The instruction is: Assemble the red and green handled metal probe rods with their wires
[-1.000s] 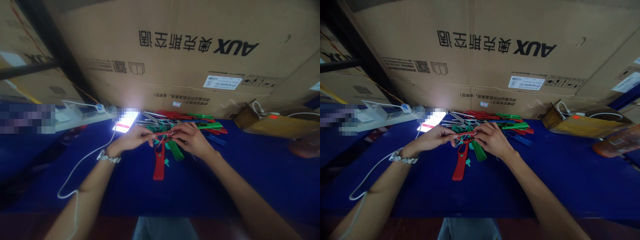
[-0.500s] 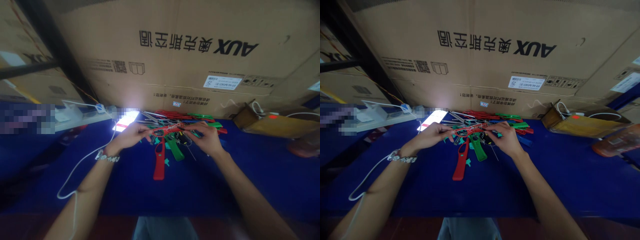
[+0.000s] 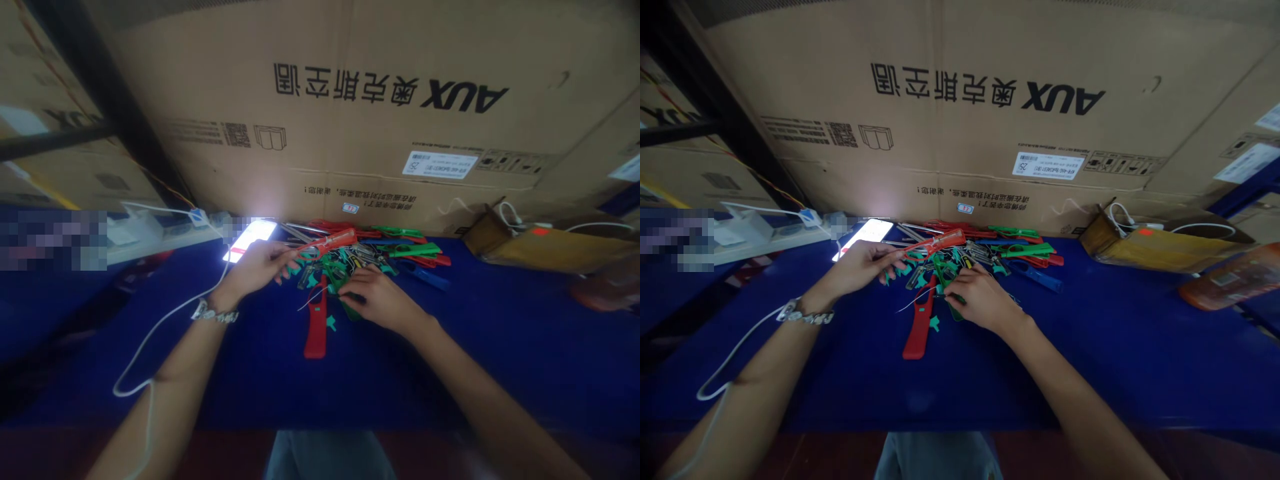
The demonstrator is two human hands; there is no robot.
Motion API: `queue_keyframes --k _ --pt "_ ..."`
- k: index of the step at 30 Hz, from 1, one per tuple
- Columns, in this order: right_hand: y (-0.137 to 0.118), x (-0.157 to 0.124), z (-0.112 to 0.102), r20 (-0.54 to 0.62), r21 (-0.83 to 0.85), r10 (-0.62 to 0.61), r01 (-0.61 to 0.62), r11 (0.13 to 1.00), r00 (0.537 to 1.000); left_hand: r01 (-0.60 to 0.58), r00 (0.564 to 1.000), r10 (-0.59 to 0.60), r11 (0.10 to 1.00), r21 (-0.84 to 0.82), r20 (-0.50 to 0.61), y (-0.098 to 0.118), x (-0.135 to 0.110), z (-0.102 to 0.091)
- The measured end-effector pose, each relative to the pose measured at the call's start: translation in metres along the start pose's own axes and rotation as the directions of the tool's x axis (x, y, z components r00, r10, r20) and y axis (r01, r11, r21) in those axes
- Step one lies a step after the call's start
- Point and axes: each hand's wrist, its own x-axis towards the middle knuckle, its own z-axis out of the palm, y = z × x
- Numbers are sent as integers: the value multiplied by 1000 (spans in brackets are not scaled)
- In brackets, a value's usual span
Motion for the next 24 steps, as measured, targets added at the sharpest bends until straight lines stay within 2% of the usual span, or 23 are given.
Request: queue_keyframes --k 4,6,9,12,15,18,22,24 --pt "1 0 0 -20 10 16 -15 1000 1000 -50 993 52 998 22 -110 -8 3 -3" --pt "4 -1 1 -48 51 28 -26 998 998 -61 990 63 998 22 -127 -10 4 -5" --pt "7 -2 2 -113 159 61 -43 986 992 -59 995 59 998 9 -82 -10 3 -6" --pt "9 -3 5 -186 336 201 -130 933 962 -59 998 58 998 20 14 -5 1 -3" --pt "8 -2 9 -179 518 376 -238 822 909 -45 993 43 999 18 110 0 -1 3" --pt "8 1 13 -131 655 452 -265 708 883 -37 988 38 999 -12 151 4 -2 7" --pt "6 5 17 -16 864 507 -243 441 862 -44 992 44 999 -5 114 4 -1 8" --pt "4 7 18 44 909 509 -246 336 859 -26 997 25 1000 14 80 3 0 7"
